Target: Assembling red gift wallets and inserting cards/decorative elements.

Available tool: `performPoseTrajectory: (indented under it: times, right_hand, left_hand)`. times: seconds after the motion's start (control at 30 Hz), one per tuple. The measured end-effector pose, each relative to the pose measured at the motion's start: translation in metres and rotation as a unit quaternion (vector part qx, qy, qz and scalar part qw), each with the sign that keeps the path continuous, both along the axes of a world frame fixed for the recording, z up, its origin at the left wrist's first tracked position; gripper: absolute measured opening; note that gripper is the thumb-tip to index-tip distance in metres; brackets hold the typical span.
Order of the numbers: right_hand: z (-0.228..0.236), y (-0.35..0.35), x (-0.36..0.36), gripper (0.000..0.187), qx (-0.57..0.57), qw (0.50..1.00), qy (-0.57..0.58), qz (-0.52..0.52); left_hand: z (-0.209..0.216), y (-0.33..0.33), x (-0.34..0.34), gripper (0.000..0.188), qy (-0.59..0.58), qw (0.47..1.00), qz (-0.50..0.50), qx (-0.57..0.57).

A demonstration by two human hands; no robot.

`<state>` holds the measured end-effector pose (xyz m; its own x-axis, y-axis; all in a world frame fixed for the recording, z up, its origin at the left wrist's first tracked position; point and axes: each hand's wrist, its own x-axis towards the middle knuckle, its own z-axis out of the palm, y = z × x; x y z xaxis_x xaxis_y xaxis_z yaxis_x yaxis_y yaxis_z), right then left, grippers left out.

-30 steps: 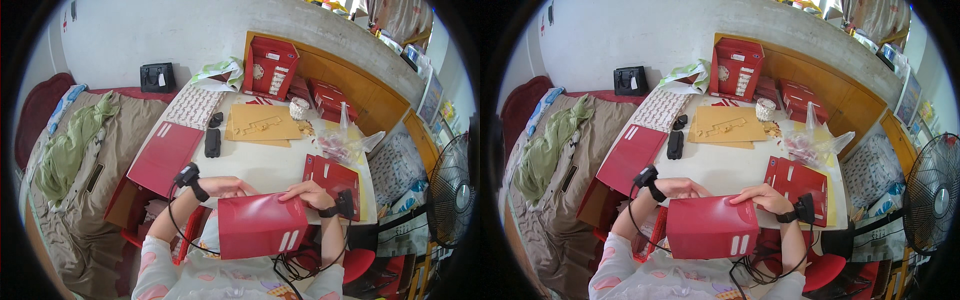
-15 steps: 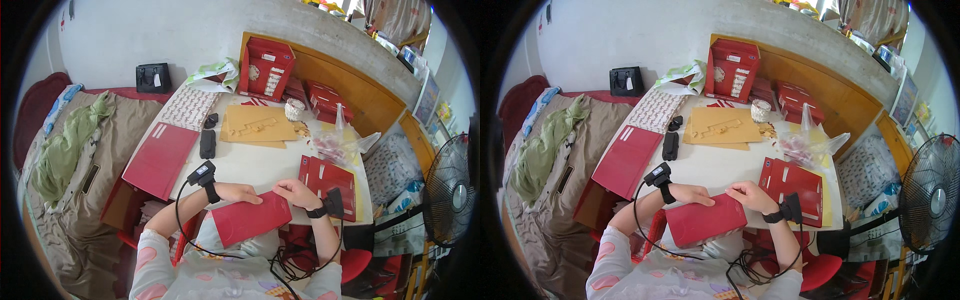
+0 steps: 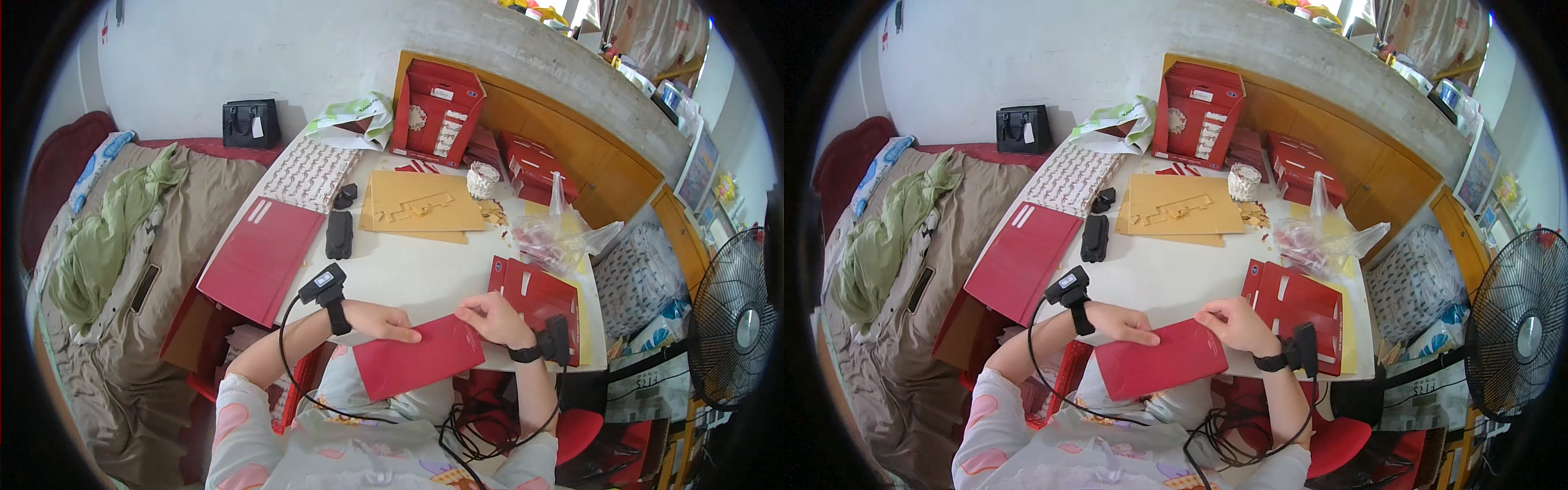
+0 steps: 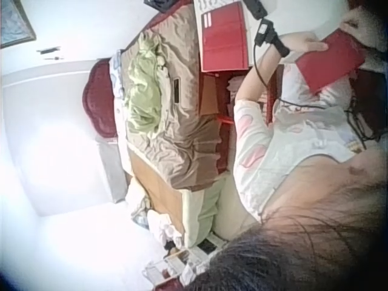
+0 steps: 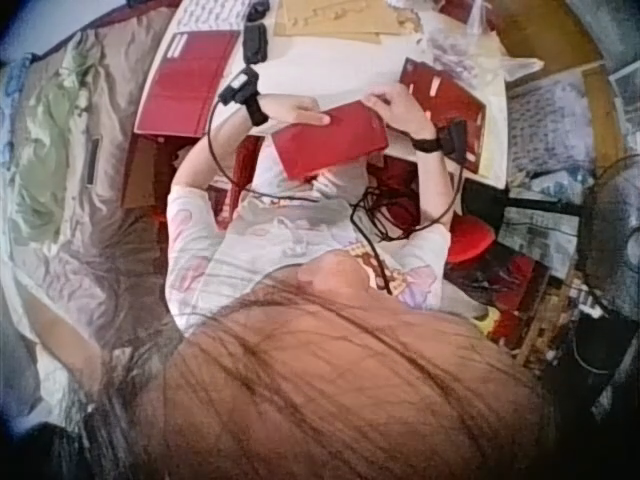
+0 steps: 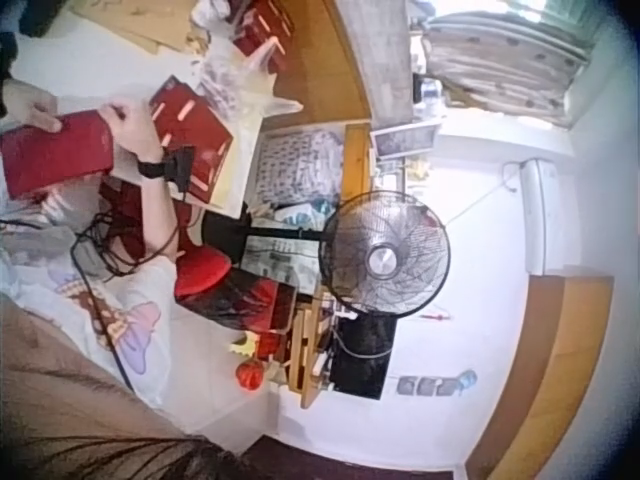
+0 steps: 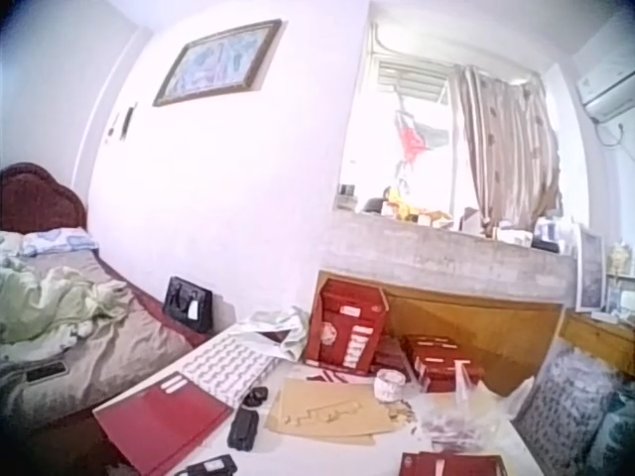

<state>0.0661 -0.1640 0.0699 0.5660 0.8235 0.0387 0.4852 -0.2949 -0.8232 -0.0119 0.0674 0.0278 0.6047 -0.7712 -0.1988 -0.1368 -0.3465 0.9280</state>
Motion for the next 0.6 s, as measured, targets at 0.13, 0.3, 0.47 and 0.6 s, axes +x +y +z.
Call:
performPoseTrajectory:
  times: [0.13,0.3,0.47,0.6]
  right_hand:
    - [-0.007,-0.003,0.005,0.022,0.002,0.999,0.034,0.041]
    - [-0.01,-0.003,0.009,0.023,0.018,0.998,-0.06,0.022]
    - [-0.01,-0.01,0.017,0.023,-0.006,0.999,0.049,0.018]
    - [-0.006,-0.01,0.019,0.022,-0.019,0.999,0.039,-0.001]
  left_hand:
    - [0.0,-0.004,-0.01,0.05,0.059,0.996,0.059,-0.036]
    - [0.002,0.005,-0.007,0.051,0.035,0.998,0.045,0.006]
    - [-0.001,0.015,-0.013,0.052,0.029,0.998,0.06,0.001]
    - [-0.003,0.026,-0.019,0.053,0.027,0.997,0.073,-0.001]
